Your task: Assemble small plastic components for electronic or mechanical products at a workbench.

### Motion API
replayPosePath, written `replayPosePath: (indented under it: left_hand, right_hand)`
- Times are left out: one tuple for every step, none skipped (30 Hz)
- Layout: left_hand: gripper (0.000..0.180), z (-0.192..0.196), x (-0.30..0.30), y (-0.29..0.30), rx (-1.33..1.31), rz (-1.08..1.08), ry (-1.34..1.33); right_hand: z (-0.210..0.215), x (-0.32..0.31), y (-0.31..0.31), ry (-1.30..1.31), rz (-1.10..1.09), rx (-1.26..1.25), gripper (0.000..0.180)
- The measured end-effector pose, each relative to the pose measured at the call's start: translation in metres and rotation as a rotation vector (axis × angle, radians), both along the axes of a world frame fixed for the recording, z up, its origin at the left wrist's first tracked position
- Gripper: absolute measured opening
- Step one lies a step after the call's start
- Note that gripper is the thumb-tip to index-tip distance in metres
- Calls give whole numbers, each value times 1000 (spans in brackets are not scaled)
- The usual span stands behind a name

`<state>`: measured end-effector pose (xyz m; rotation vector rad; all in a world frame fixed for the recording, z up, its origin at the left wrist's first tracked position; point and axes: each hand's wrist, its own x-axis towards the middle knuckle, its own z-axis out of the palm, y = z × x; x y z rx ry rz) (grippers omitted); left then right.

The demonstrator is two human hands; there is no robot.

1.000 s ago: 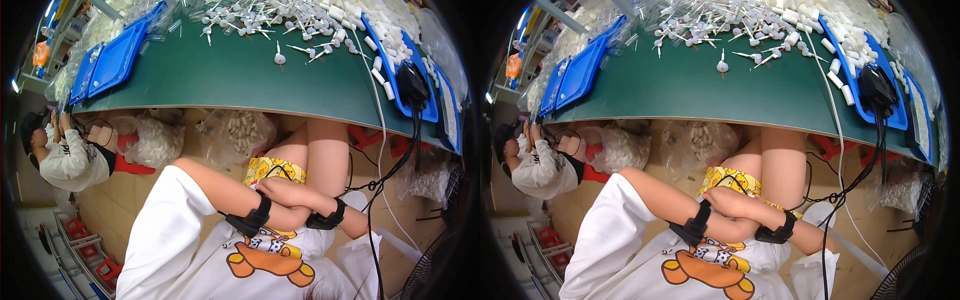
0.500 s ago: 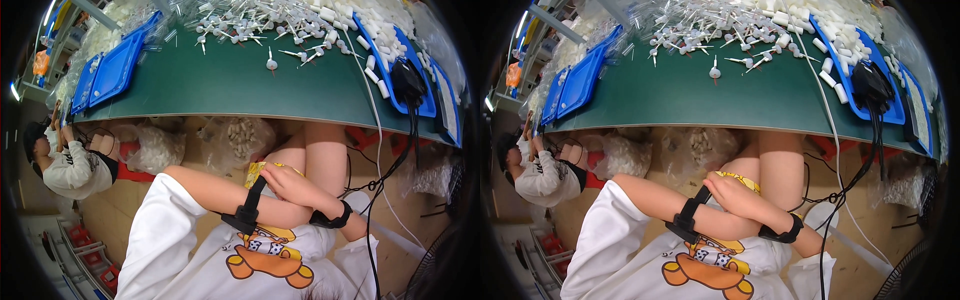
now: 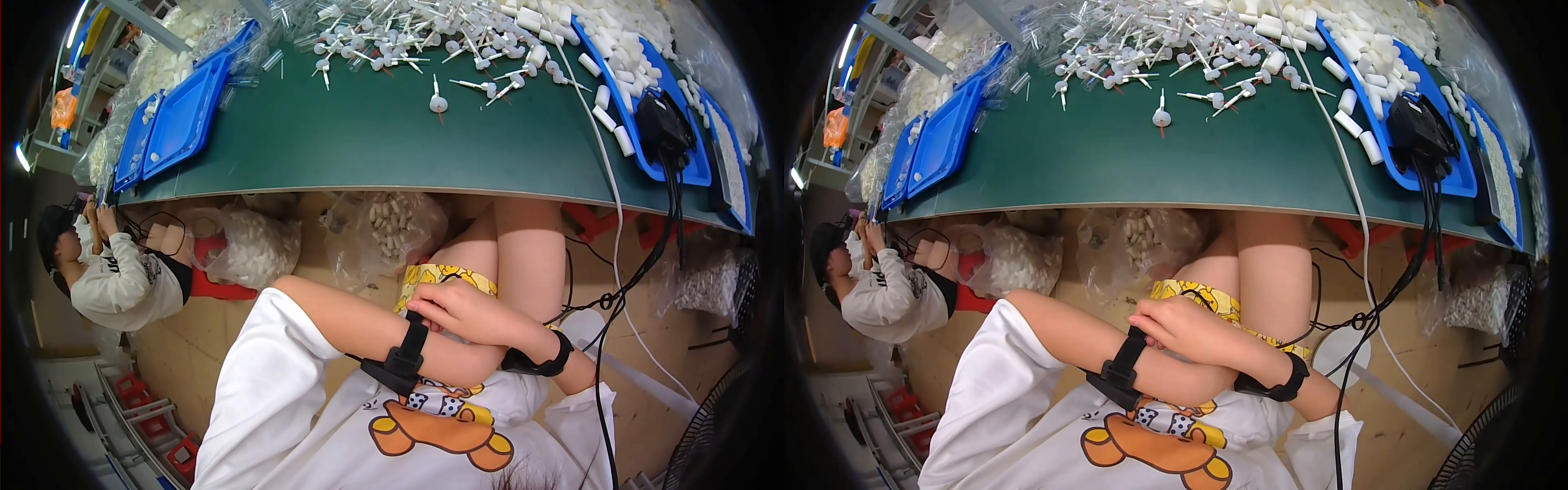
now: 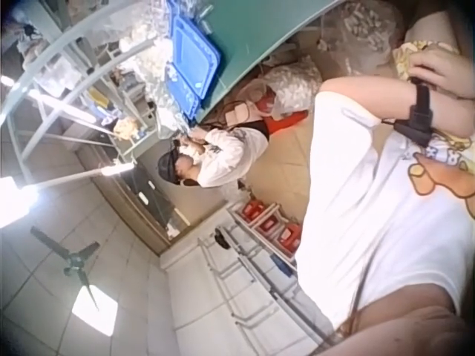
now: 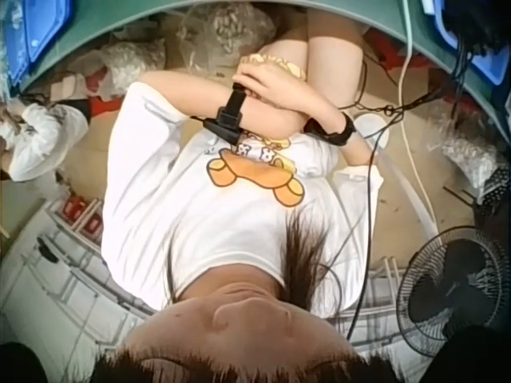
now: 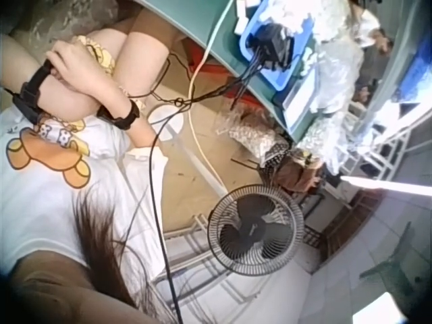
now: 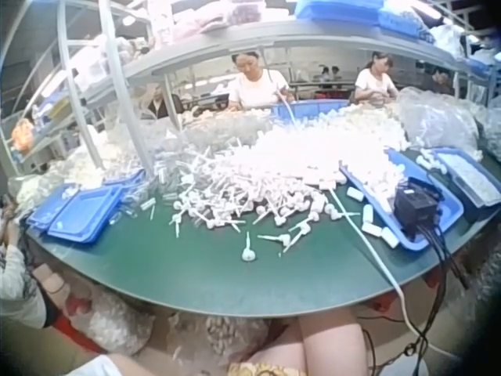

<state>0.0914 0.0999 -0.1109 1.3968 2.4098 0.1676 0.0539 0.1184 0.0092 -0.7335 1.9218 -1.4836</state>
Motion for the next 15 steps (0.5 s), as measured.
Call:
replayPosePath:
  left_hand:
    - [13, 0, 0, 0, 4, 2, -17]
    - [14, 1, 0, -1, 8, 2, -35]
    - [14, 1, 0, -1, 13, 2, -53]
    - [14, 2, 0, -1, 17, 1, -71]
    - [14, 2, 0, -1, 22, 1, -89]
    - [14, 3, 0, -1, 27, 0, -107]
    - [14, 3, 0, -1, 31, 0, -125]
    - [14, 4, -1, -1, 36, 0, -142]
    - [14, 4, -1, -1, 40, 0, -160]
    - [15, 5, -1, -1, 44, 1, -177]
    - [15, 5, -1, -1, 49, 1, -194]
    - [15, 6, -2, -1, 53, 2, -210]
    - [15, 6, -2, -1, 58, 3, -227]
    - [15, 7, -3, -1, 62, 6, -244]
    - [15, 7, -3, -2, 66, 10, -261]
  right_hand:
    - [1, 0, 0, -1, 0, -1, 28]
    - [2, 1, 1, 60, -3, -13, 27]
    - [2, 2, 1, 121, -5, -24, 26]
    - [2, 2, 1, 119, -8, -24, 26]
    - [2, 3, 1, 116, 0, -6, 25]
    - [2, 4, 1, 114, 8, 13, 23]
    - [1, 5, 1, 112, 6, 13, 23]
    - [0, 5, 1, 113, 3, 15, 23]
    - [-1, 6, 1, 115, -1, 17, 23]
    - [-1, 6, 1, 114, -2, 17, 23]
    - [-1, 7, 1, 125, -9, 18, 23]
    - [-1, 7, 1, 137, -16, 20, 23]
    - [-1, 8, 1, 136, -18, 20, 23]
    - [-1, 8, 1, 131, -19, 13, 23]
    - [-1, 8, 2, 125, -21, 6, 23]
